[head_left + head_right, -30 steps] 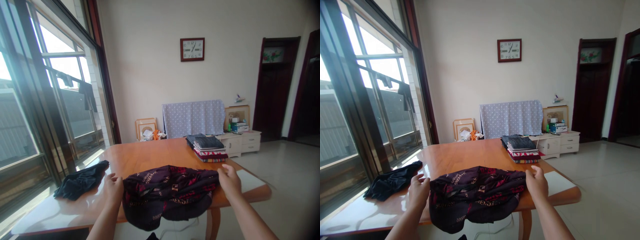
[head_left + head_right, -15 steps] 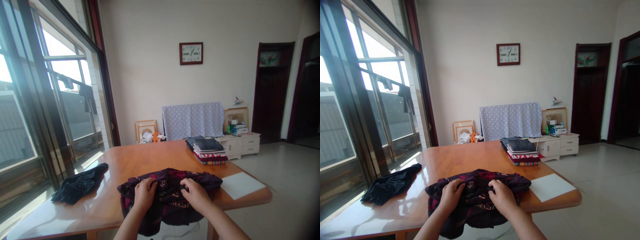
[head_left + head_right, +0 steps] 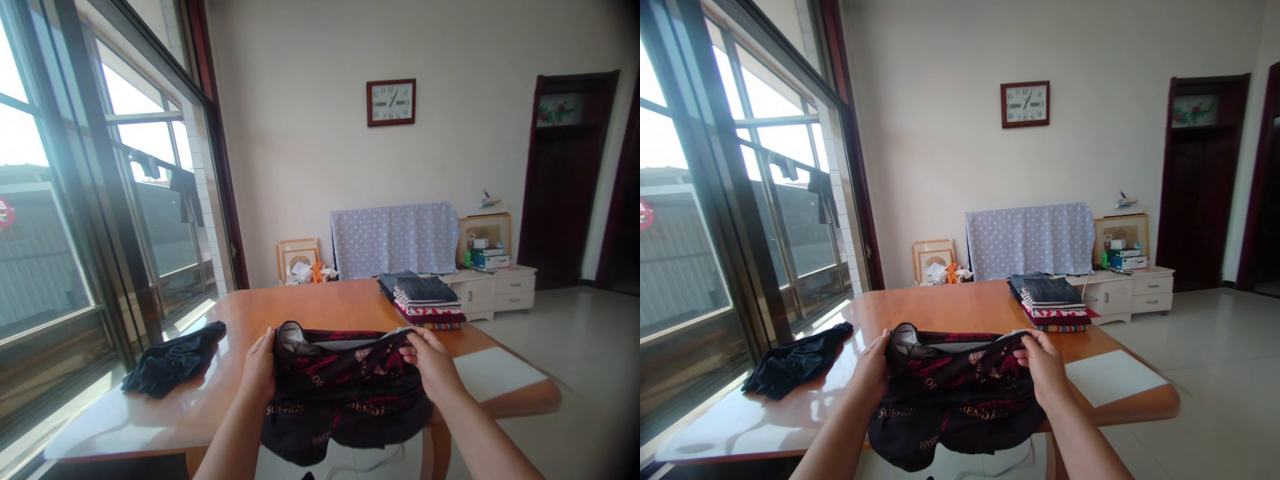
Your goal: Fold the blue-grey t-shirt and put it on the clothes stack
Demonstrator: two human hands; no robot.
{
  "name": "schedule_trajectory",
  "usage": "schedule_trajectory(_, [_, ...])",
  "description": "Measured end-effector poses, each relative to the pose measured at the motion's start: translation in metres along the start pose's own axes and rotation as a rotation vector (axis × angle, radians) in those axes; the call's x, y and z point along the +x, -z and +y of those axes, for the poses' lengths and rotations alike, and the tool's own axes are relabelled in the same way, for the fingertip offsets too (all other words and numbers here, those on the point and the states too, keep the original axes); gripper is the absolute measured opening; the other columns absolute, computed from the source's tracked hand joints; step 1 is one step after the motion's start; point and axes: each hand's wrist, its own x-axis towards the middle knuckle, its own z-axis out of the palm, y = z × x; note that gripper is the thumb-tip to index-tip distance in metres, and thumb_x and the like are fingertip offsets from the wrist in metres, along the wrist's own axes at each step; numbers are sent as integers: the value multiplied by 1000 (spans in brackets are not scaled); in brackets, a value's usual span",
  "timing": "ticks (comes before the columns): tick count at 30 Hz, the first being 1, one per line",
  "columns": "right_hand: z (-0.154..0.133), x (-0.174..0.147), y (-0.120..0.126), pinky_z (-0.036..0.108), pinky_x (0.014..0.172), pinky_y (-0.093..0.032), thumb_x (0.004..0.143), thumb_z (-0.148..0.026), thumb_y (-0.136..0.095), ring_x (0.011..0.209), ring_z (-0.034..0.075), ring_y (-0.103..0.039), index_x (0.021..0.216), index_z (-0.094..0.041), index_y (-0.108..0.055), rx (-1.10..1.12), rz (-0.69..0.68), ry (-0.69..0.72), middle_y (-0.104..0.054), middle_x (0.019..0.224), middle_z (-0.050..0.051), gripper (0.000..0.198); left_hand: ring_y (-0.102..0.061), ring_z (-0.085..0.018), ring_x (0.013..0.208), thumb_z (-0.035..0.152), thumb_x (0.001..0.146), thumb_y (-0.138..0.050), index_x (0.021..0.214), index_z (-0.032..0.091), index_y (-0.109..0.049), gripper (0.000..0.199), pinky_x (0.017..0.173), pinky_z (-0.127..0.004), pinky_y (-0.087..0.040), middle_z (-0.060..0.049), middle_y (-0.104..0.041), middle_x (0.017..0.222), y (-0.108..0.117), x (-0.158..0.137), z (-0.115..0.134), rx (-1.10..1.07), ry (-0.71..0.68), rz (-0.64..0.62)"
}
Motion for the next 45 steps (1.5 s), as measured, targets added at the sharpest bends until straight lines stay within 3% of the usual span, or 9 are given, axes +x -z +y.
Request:
schedule_trajectory(9, [7,-1,11,19,44,-36,70,-40,-72,63,14,-65,91,-19,-68,-26,-38,-64,-68,76,0,29,-57,-13,60,62,67,-81,89,18,-71,51,57,-23,-44,4,-61,65,9,0,1,50,-129,103])
schedule_trajectory(14, [-3,-10,-1,31,76,-53,78,-42,-65,81,18,-68,112,-21,-66,-320,26,187,-73,107,5,39,-62,-14,70,55,70,-83,88,18,-70,43,68,-24,-50,1,-68,77,-3,-12,11,-52,-111,-17])
schedule_trajectory(22, [-43,-68,-70,42,106,-43,76,-37,-75,120,28,-61,132,-27,-64,-588,-591,529,-68,130,7,59,-67,-19,74,48,79,-78,89,16,-69,34,74,-30,-52,-4,-71,81,-50,-62,36,-135,83,-440])
schedule_trajectory(25, [-49,-72,-89,35,87,-50,82,-34,-65,96,25,-67,105,-23,-74,-509,-719,371,-76,99,3,27,-65,-18,72,52,79,-77,90,17,-68,38,71,-29,-51,-3,-71,81,-53,-68,39,-57,35,-410])
schedule_trajectory(29, [-49,-60,-96,28,67,-47,85,-43,-62,74,19,-62,89,-18,-69,-261,-569,91,-71,78,0,26,-60,-17,75,54,75,-79,89,19,-69,39,69,-25,-46,-1,-68,81,-42,-65,35,228,-222,-40])
schedule_trajectory(31, [-48,-55,-96,27,63,-45,82,-47,-66,70,18,-59,87,-19,-66,-182,-497,28,-68,73,-1,29,-57,-17,72,57,78,-75,79,19,-68,38,66,-25,-44,-1,-66,75,-39,-68,31,337,-283,26])
schedule_trajectory(36, [-51,-65,-98,27,64,-45,78,-51,-72,70,17,-59,87,-20,-62,-116,-455,20,-66,74,-2,34,-56,-17,63,62,81,-70,66,17,-66,47,59,-26,-41,-4,-65,66,-51,-92,12,382,-89,-310])
schedule_trajectory(41, [-58,-83,-93,26,69,-46,85,-47,-68,70,14,-58,93,-18,-69,-183,-877,35,-66,79,-1,30,-68,-21,82,46,76,-81,96,17,-74,36,69,-26,-49,-7,-74,87,-59,-99,-2,102,69,-383])
schedule_trajectory(45, [-49,-76,-85,28,72,-49,86,-48,-63,74,16,-60,99,-19,-71,-221,-651,51,-68,83,2,33,-72,-27,99,41,81,-73,106,20,-73,32,81,-34,-57,-8,-77,101,-50,-91,-3,-248,200,-352])
